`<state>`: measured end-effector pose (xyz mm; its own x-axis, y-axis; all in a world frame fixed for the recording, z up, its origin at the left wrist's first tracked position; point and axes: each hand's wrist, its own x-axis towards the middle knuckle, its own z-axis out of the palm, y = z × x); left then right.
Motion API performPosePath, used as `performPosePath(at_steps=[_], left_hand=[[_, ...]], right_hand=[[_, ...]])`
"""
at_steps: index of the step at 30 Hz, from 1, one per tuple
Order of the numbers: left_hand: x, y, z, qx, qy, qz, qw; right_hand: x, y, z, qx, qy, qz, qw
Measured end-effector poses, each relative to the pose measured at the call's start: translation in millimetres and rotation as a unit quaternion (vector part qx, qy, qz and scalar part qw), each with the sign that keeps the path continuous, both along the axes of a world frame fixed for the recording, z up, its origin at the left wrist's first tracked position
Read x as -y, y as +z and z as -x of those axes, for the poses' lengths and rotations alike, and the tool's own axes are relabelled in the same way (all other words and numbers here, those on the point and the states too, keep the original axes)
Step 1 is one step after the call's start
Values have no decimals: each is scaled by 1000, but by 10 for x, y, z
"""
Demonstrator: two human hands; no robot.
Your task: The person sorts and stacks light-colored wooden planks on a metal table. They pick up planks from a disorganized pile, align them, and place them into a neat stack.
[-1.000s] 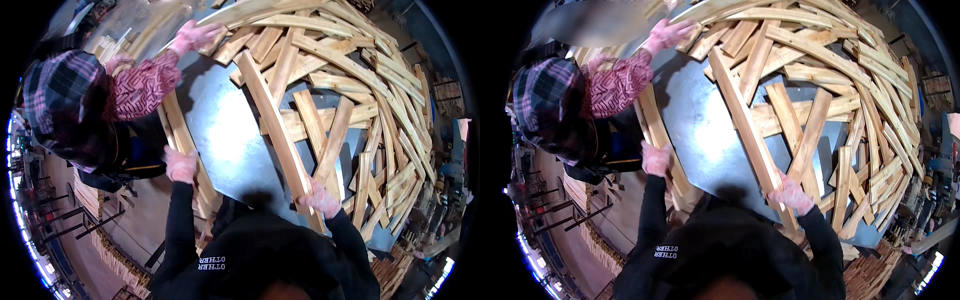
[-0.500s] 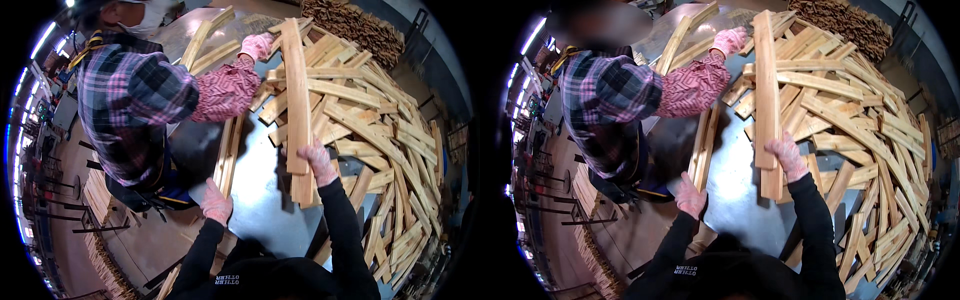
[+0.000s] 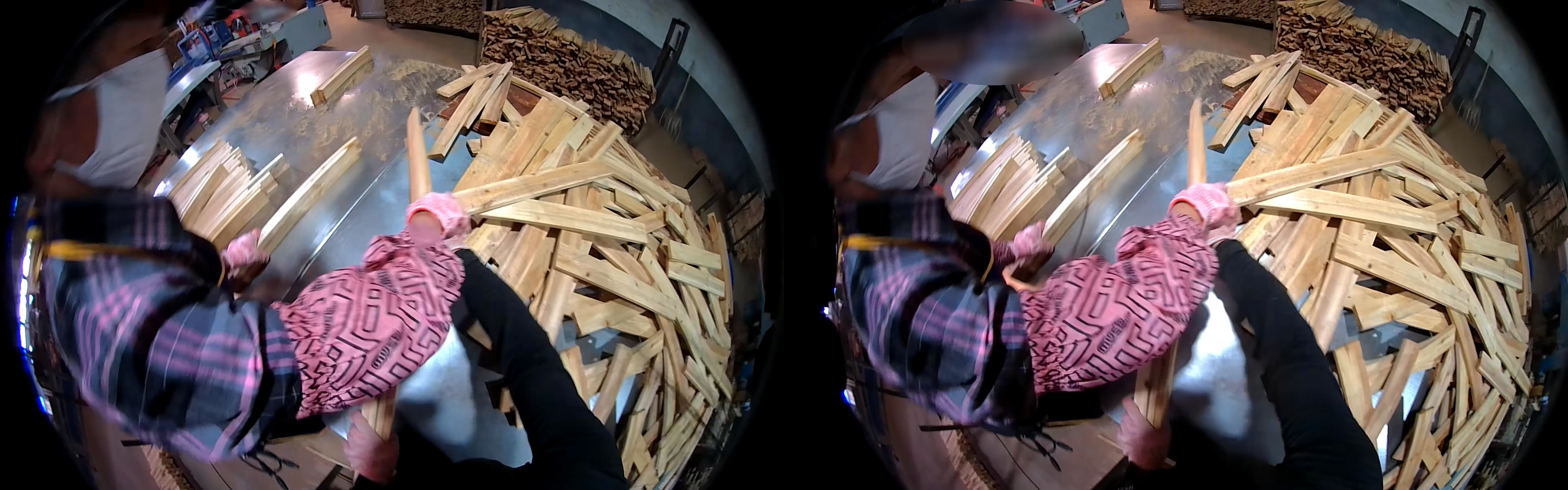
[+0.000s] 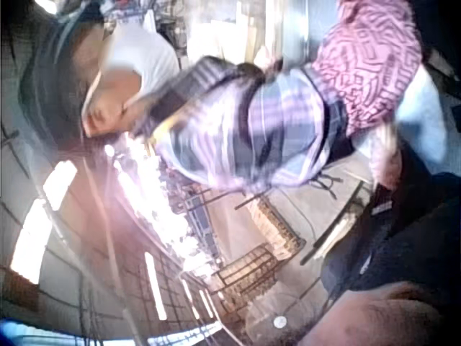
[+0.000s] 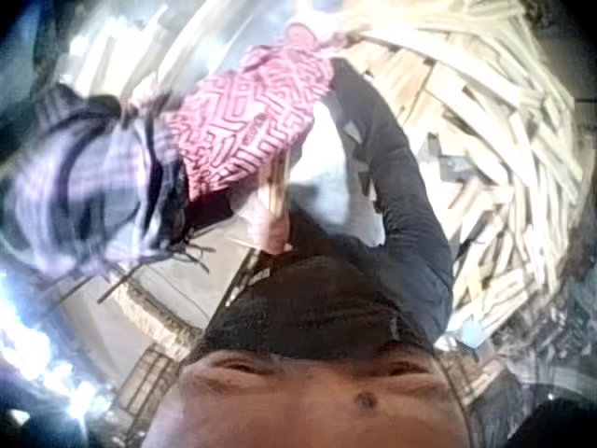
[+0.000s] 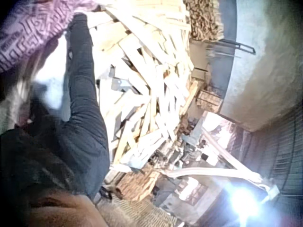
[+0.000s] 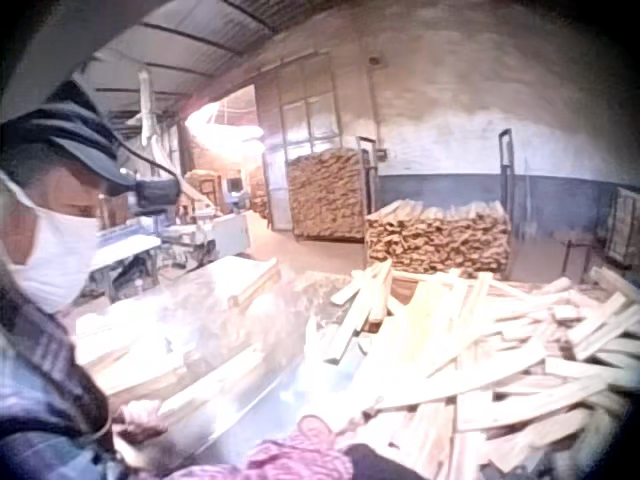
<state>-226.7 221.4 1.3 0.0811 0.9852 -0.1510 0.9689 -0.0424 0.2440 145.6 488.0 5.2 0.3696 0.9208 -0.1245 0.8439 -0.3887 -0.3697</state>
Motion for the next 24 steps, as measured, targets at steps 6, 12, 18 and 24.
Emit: performPosePath(at_steps=[6, 12, 18, 24], left_hand=[[289, -396, 98, -104, -33, -225, 968], [293, -467, 127, -77, -27, -189, 979], [171, -127, 153, -14, -2, 15, 1000], [362, -78, 298, 14, -22, 51, 998]], right_hand=[[-631, -830, 633, -139, 43, 1, 989], [822, 480, -652, 181, -15, -203, 962], [1412, 710, -1726, 181, -151, 122, 964], [2524, 1088, -1423, 301, -90, 3, 949]])
